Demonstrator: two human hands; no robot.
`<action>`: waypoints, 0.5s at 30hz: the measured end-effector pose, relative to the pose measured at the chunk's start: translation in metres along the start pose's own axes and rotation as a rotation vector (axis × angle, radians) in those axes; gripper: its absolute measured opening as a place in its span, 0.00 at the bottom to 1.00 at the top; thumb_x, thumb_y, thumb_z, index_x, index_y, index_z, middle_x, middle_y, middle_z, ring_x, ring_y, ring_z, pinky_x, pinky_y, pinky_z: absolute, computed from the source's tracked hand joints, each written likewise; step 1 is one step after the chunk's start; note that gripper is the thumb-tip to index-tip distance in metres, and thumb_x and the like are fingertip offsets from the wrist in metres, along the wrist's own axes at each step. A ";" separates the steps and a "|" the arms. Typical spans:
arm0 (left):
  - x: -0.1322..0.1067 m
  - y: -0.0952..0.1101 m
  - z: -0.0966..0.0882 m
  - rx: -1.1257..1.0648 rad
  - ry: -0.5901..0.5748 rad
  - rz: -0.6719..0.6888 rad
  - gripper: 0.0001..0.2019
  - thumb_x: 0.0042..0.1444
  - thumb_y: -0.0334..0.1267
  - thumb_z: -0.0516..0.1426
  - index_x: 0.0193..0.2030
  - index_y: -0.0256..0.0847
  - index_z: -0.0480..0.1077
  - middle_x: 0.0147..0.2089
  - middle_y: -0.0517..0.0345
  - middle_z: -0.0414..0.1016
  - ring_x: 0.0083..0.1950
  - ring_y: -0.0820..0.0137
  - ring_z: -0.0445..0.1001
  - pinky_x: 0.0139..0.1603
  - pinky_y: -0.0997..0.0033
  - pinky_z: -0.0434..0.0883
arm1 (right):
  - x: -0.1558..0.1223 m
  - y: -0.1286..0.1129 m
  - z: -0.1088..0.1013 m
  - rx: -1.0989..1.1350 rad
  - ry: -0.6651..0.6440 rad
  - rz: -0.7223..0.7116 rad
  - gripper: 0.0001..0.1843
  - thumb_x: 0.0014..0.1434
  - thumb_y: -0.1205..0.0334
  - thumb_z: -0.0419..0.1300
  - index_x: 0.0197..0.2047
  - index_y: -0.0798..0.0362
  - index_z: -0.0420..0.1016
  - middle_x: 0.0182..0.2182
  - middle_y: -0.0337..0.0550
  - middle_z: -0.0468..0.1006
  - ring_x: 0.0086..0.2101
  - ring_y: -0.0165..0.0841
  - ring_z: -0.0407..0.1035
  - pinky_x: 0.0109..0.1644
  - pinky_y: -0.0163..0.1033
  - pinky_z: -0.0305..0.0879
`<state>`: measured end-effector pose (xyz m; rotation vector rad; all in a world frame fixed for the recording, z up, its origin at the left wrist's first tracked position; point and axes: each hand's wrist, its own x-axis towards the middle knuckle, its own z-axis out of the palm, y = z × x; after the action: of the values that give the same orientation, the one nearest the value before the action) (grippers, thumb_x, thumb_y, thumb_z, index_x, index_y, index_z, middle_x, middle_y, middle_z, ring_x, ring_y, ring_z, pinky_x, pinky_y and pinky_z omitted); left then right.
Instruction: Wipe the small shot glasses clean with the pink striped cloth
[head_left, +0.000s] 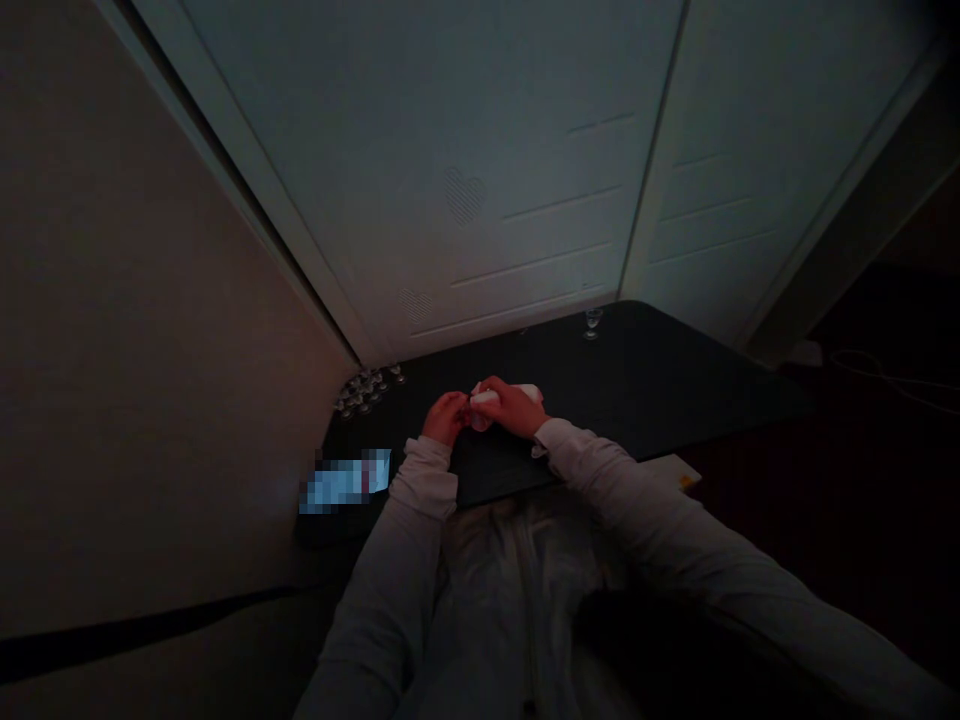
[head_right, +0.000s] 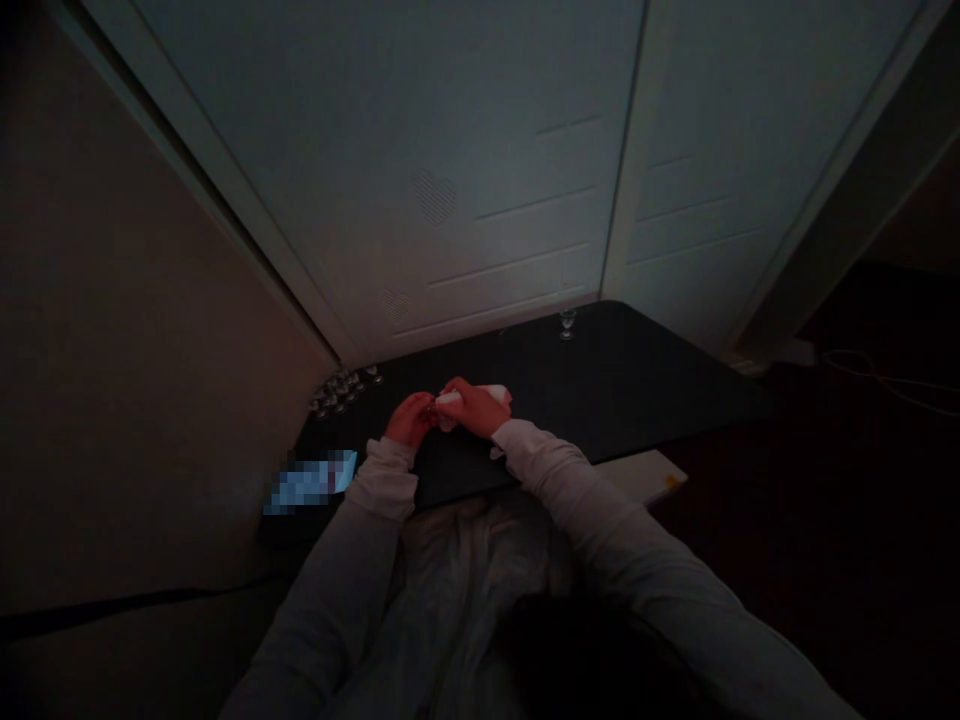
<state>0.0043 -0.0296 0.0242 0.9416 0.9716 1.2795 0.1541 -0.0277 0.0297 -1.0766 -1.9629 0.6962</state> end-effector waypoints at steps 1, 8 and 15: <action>0.000 0.000 0.000 0.006 0.002 0.001 0.13 0.36 0.39 0.59 0.29 0.37 0.62 0.21 0.63 0.65 0.21 0.78 0.63 0.22 0.76 0.59 | 0.000 0.000 0.000 0.002 0.000 -0.012 0.20 0.47 0.49 0.51 0.39 0.53 0.62 0.31 0.38 0.70 0.31 0.27 0.64 0.35 0.33 0.57; 0.001 -0.001 0.000 0.021 -0.023 0.018 0.12 0.36 0.38 0.59 0.28 0.37 0.62 0.19 0.65 0.63 0.19 0.79 0.62 0.21 0.76 0.58 | 0.000 -0.002 -0.002 0.019 -0.038 -0.068 0.17 0.51 0.54 0.49 0.41 0.55 0.61 0.32 0.40 0.69 0.31 0.27 0.63 0.36 0.33 0.57; 0.000 -0.001 0.000 0.020 0.005 0.010 0.13 0.35 0.38 0.59 0.28 0.37 0.62 0.19 0.65 0.64 0.19 0.79 0.61 0.22 0.76 0.58 | 0.001 -0.001 -0.003 0.029 -0.079 -0.094 0.16 0.49 0.59 0.51 0.42 0.55 0.62 0.34 0.40 0.69 0.33 0.27 0.63 0.38 0.33 0.56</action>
<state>0.0044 -0.0296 0.0237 0.9599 0.9863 1.2829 0.1561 -0.0273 0.0320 -0.9467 -2.0502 0.7233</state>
